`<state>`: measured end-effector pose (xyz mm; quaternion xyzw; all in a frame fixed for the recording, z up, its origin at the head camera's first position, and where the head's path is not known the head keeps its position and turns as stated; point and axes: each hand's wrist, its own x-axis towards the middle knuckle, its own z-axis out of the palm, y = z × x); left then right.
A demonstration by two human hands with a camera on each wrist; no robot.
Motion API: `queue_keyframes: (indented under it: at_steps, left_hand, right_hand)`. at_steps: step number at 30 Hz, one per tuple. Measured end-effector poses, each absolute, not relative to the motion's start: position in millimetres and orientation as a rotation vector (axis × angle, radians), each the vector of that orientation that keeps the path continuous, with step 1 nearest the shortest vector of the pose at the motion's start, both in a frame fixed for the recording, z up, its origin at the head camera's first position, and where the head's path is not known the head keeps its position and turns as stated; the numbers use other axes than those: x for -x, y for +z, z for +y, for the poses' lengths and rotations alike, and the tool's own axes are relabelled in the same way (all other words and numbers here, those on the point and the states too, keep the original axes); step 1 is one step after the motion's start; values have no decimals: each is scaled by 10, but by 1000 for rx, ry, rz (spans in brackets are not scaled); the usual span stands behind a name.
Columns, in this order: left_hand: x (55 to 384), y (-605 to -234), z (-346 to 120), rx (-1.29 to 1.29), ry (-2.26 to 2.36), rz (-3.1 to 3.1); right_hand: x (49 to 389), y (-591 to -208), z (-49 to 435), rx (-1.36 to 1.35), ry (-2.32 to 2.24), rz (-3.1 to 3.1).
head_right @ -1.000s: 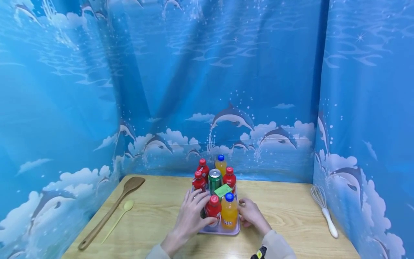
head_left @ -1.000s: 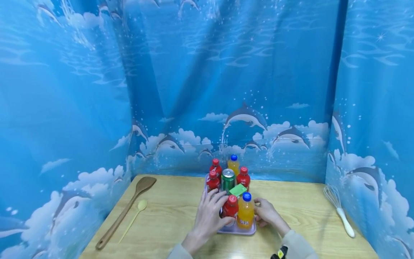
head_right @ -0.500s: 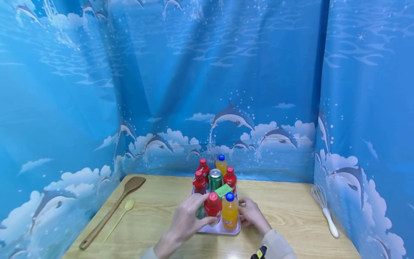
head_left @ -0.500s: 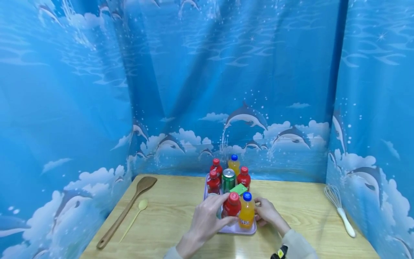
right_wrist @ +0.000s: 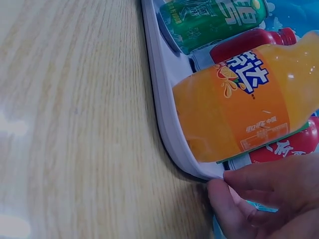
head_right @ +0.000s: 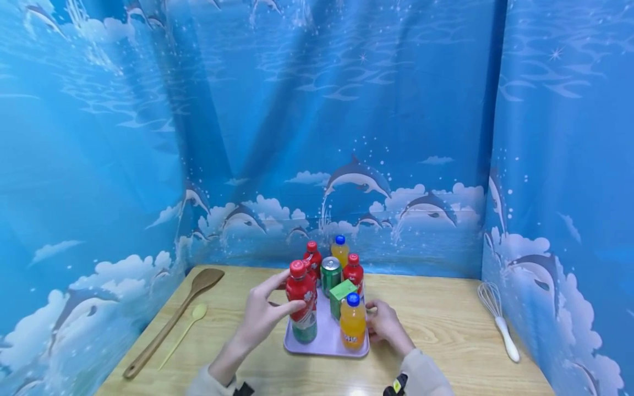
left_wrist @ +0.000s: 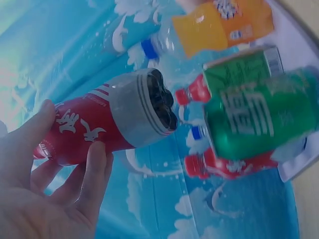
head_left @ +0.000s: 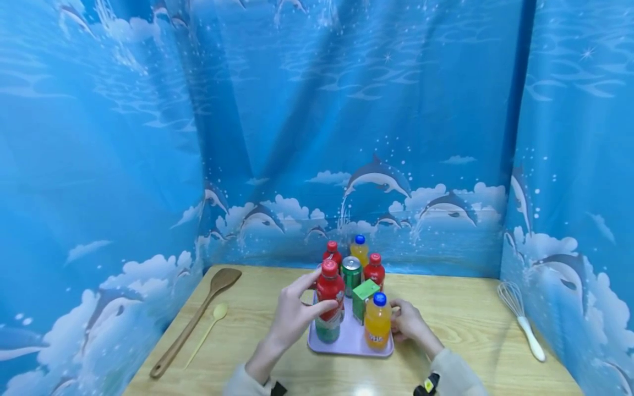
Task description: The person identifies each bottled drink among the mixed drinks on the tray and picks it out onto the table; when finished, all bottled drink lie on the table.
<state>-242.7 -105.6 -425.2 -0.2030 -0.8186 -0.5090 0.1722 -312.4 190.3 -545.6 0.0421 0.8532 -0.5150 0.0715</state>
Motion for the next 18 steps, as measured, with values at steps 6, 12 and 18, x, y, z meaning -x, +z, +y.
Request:
queue_keyframes:
  at_steps: [6,12,18]
  left_hand:
    - [2593,-4185,-1256,450,-1562,-2319]
    - [2791,-4166,-1454,359,-1661,-2306]
    - [2988,-4141,-1685,303,-1735,-2300]
  right_hand:
    - [3131,-5478,1903,-158,-1574,2544]
    - [3130,-5482,1906,-163,-1597,2537]
    - [3133,-5484,1903,-161,-1588,2537]
